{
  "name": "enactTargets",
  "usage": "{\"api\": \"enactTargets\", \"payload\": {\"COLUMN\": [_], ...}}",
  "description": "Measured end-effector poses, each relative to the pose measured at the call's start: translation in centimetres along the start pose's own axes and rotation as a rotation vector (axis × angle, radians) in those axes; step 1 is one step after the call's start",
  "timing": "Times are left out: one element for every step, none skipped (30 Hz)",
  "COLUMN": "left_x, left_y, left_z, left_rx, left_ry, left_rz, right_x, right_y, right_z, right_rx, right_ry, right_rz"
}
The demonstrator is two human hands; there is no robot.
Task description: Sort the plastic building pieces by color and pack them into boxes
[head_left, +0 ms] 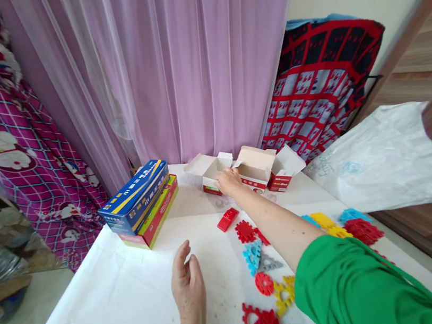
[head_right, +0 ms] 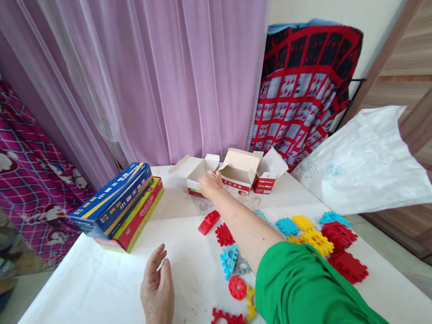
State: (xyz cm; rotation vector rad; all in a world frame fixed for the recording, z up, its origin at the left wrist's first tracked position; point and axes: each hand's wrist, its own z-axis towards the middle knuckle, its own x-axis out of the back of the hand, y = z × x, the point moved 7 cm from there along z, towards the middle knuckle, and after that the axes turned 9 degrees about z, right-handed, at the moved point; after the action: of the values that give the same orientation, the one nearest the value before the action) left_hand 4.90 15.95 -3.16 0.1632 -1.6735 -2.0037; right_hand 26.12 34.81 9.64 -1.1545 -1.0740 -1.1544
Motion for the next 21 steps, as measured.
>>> {"api": "enactTargets", "payload": {"left_x": [0.0, 0.0, 0.1, 0.1, 0.2, 0.4, 0.6, 1.0, 1.3, 1.7, 2.0, 2.2, 2.5, 2.7, 3.1, 3.7, 4.2, 4.8, 5.3, 5.8, 6.3], "left_y": [-0.1, -0.1, 0.0, 0.1, 0.4, 1.0, 1.8, 2.8, 4.0, 5.4, 6.9, 8.4, 9.7, 10.8, 11.6, 12.1, 12.3, 12.2, 11.9, 11.5, 11.1], "left_z": [0.0, 0.1, 0.1, 0.2, 0.3, 0.3, 0.3, 0.1, -0.2, -0.7, -1.3, -2.0, -2.8, -3.5, -4.0, -4.4, -4.6, -4.6, -4.6, -4.5, -4.5], "left_rx": [-0.013, -0.03, -0.052, -0.079, -0.118, -0.17, -0.234, -0.306, -0.387, -0.477, -0.571, -0.657, -0.731, -0.784, -0.805, -0.793, -0.759, -0.72, -0.68, -0.645, -0.616], "left_ry": [0.006, 0.015, 0.026, 0.038, 0.052, 0.07, 0.098, 0.135, 0.178, 0.217, 0.245, 0.262, 0.264, 0.259, 0.254, 0.253, 0.247, 0.23, 0.205, 0.176, 0.144], "left_rz": [0.005, 0.01, 0.016, 0.026, 0.043, 0.068, 0.102, 0.146, 0.193, 0.239, 0.278, 0.311, 0.337, 0.359, 0.378, 0.402, 0.434, 0.475, 0.525, 0.579, 0.633], "right_x": [0.4, 0.9, 1.3, 1.8, 2.3, 2.7, 3.1, 3.4, 3.7, 4.0, 4.1, 4.3, 4.4, 4.4, 4.4, 4.3, 4.1, 3.8, 3.5, 3.0, 2.5], "right_y": [-0.4, -0.8, -1.2, -1.5, -1.9, -2.3, -2.7, -3.0, -3.4, -3.8, -4.2, -4.7, -5.2, -5.6, -6.1, -6.6, -7.1, -7.5, -7.9, -8.2, -8.6], "right_z": [-0.4, -0.9, -1.6, -2.4, -3.4, -4.5, -5.8, -7.3, -8.9, -10.6, -12.3, -14.0, -15.7, -17.4, -19.0, -20.5, -21.8, -23.1, -24.2, -25.1, -26.0], "right_rx": [0.019, 0.038, 0.061, 0.083, 0.105, 0.128, 0.153, 0.176, 0.199, 0.219, 0.241, 0.261, 0.282, 0.307, 0.333, 0.358, 0.38, 0.399, 0.415, 0.432, 0.446], "right_ry": [0.017, 0.038, 0.06, 0.084, 0.108, 0.131, 0.148, 0.16, 0.168, 0.17, 0.166, 0.159, 0.15, 0.14, 0.129, 0.12, 0.112, 0.107, 0.102, 0.093, 0.082], "right_rz": [0.007, 0.02, 0.04, 0.067, 0.1, 0.138, 0.174, 0.209, 0.24, 0.266, 0.287, 0.303, 0.315, 0.324, 0.33, 0.336, 0.342, 0.35, 0.361, 0.374, 0.389]}}
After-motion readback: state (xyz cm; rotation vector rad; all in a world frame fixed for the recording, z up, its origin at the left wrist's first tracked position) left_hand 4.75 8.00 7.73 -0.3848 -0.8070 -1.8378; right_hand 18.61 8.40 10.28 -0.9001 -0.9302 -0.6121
